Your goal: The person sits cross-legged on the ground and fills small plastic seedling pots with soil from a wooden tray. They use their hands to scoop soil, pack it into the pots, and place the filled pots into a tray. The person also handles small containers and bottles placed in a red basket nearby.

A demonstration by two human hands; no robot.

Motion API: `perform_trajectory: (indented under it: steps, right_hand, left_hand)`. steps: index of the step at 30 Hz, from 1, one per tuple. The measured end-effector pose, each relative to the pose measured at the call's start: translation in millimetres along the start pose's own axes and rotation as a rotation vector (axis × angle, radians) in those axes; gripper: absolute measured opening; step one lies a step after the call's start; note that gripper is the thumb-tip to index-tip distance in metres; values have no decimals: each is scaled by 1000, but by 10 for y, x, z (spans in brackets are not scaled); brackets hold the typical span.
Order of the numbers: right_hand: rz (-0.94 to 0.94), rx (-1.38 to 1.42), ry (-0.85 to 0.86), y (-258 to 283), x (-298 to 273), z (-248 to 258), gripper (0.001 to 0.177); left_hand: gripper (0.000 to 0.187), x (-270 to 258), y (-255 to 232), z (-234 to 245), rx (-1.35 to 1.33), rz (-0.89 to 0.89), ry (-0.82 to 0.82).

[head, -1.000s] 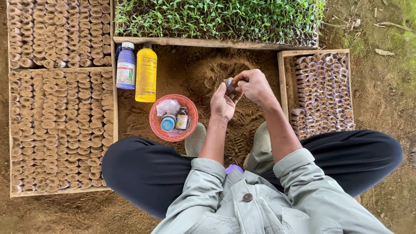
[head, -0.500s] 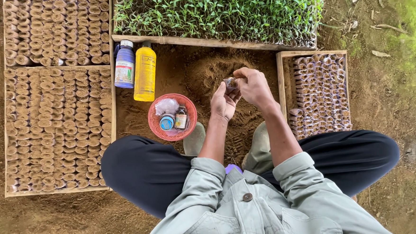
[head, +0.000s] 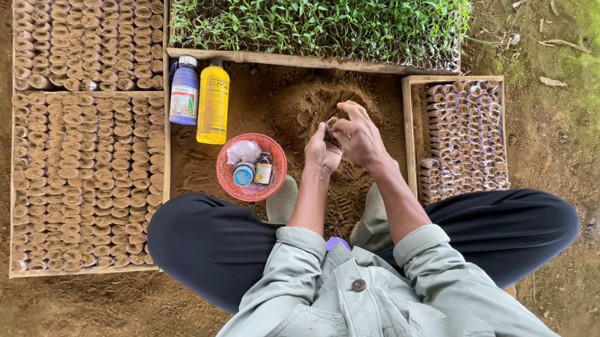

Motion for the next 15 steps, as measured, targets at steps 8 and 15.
perform_trajectory:
  steps: [8, 15]
  right_hand:
    - [-352, 126, -153, -1085, -56, -548, 19]
    - [-552, -128, 253, -1410, -551, -1808, 62]
  left_hand:
    - [36, 527, -136, 436, 40, 3, 21]
    - [37, 222, -317, 245, 108, -74, 106]
Point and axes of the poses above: each hand's wrist, its own x-axis towards the middle knuckle, its own z-axis out of the back of the hand, y = z × x, the point moved 7 cm from there along x, towards the middle knuckle, and after that the axes turned 13 degrees about -z, right-handed, at the moved point
